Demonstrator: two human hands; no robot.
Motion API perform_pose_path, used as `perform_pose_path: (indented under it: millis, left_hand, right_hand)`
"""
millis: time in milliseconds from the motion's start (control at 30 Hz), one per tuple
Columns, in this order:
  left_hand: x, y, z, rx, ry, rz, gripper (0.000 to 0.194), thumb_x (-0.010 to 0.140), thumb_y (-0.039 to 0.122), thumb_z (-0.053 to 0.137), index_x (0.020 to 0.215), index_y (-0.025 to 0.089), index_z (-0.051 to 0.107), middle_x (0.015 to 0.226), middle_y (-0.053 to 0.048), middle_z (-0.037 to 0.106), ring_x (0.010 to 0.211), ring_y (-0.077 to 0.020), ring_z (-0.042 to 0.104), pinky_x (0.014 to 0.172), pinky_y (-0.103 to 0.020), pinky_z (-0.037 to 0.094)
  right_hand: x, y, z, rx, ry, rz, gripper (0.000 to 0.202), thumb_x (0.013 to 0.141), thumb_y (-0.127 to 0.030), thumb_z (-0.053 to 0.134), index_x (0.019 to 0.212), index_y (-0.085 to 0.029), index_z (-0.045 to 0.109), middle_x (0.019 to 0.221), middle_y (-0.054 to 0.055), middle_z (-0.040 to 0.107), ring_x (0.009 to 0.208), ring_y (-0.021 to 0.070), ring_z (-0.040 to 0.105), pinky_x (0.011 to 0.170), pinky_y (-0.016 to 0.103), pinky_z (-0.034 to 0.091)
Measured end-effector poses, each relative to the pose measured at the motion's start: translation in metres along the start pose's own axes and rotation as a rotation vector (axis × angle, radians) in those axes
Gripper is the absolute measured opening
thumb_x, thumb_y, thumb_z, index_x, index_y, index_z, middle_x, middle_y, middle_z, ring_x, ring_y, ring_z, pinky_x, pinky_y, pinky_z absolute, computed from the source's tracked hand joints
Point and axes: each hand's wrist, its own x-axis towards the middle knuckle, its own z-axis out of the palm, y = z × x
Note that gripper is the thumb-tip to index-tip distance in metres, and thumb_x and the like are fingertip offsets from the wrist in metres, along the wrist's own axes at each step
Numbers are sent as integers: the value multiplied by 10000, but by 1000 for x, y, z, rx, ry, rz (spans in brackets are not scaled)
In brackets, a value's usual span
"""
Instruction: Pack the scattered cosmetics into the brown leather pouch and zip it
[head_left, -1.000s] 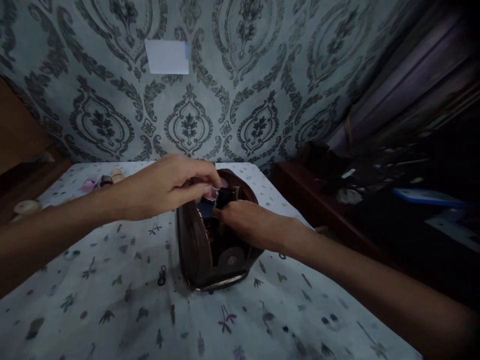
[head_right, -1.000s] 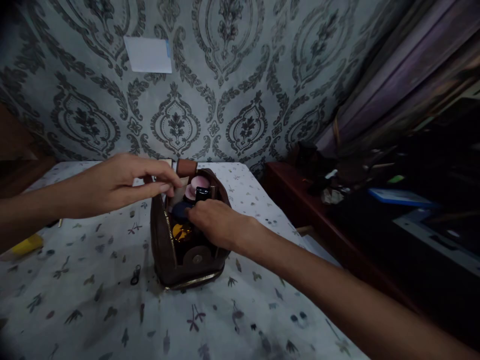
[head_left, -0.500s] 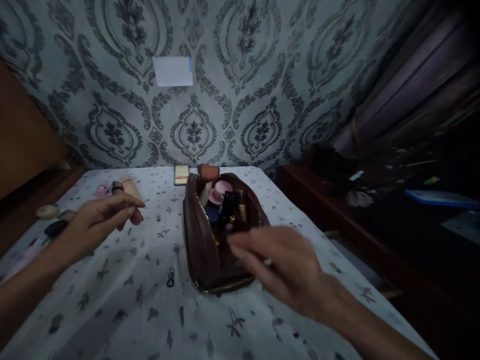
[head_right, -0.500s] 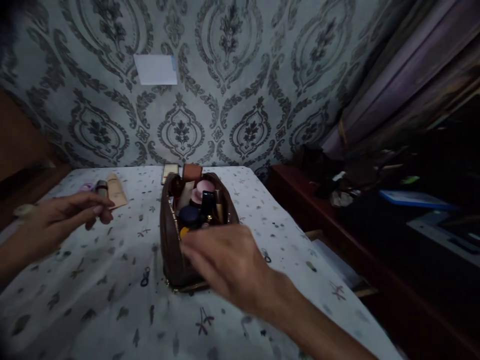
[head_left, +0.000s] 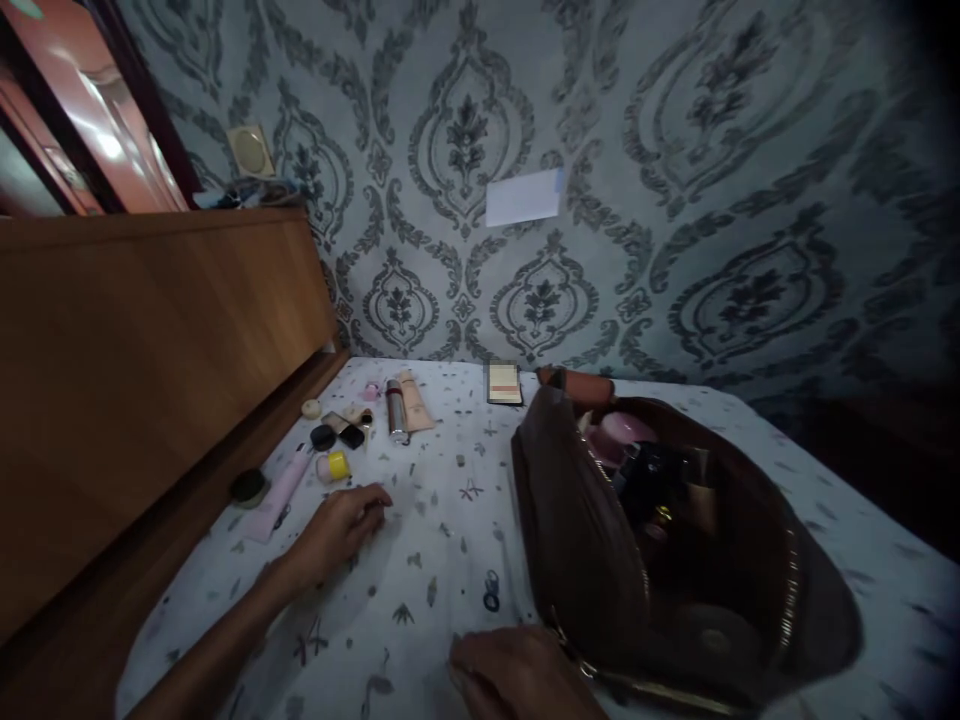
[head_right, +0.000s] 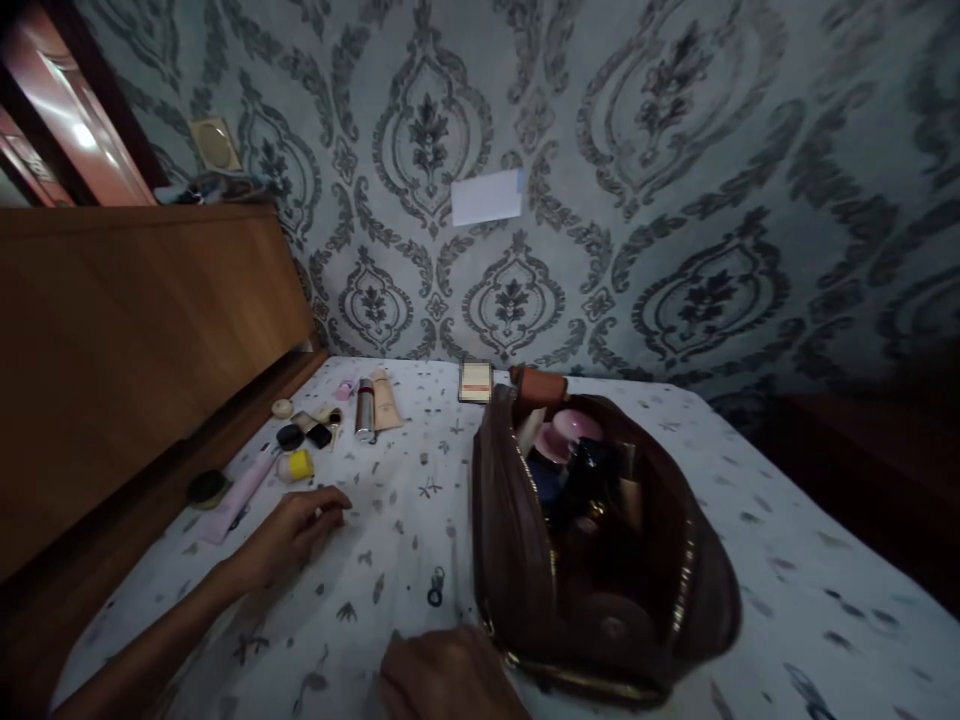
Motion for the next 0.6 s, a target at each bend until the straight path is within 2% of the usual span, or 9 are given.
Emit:
perform_pose_path:
  millis: [67, 200, 367, 467, 600]
  left_hand:
    - [2, -16, -7, 26, 65, -25, 241, 941, 334, 435, 982, 230, 648, 839, -27, 729, 788, -194, 665, 751, -288, 487]
    - [10, -47, -26, 92, 223, -100, 256, 922, 316, 430, 1008, 220, 651, 869, -34, 735, 826, -209, 667, 773, -302, 487]
    - [16, -79, -55, 232, 434, -239, 254, 913, 287, 435, 1024, 232, 656, 1043, -62, 727, 986, -248, 640, 874, -353, 478]
    - [20, -95, -69, 295, 478, -279, 244, 915, 253, 440, 1015, 237, 661, 1097, -69, 712, 1096, -266, 599, 970, -381, 454]
    - [35, -113, -83, 330, 450, -320, 211, 923, 245, 519, 1075, 197, 657, 1180, -86, 681, 1182, -269, 558, 1037, -420, 427]
  right_hand:
    - [15, -5, -1, 154, -11, 131, 250, 905, -146, 453, 770, -186, 659, 665, 4, 701, 593, 126, 634, 551, 245, 339]
    - [42, -14, 1, 541, 18, 321, 344, 962, -346, 389, 762, -175, 610, 596, 1, 615, 561, 132, 579, 548, 223, 373]
    - [61, -9, 30, 1002, 117, 518, 500, 864, -663, 481, 793, -176, 573, 563, -20, 545, 457, 110, 476, 464, 215, 358]
    - [62, -5, 43, 1074, 204, 547, 586, 816, -752, 510, 784, -172, 588, 539, -33, 521, 427, 93, 433, 450, 212, 348]
    - [58, -6, 45, 1083, 243, 548, 575, 834, -740, 529, 796, -171, 603, 550, -34, 517, 446, 90, 431, 460, 211, 349]
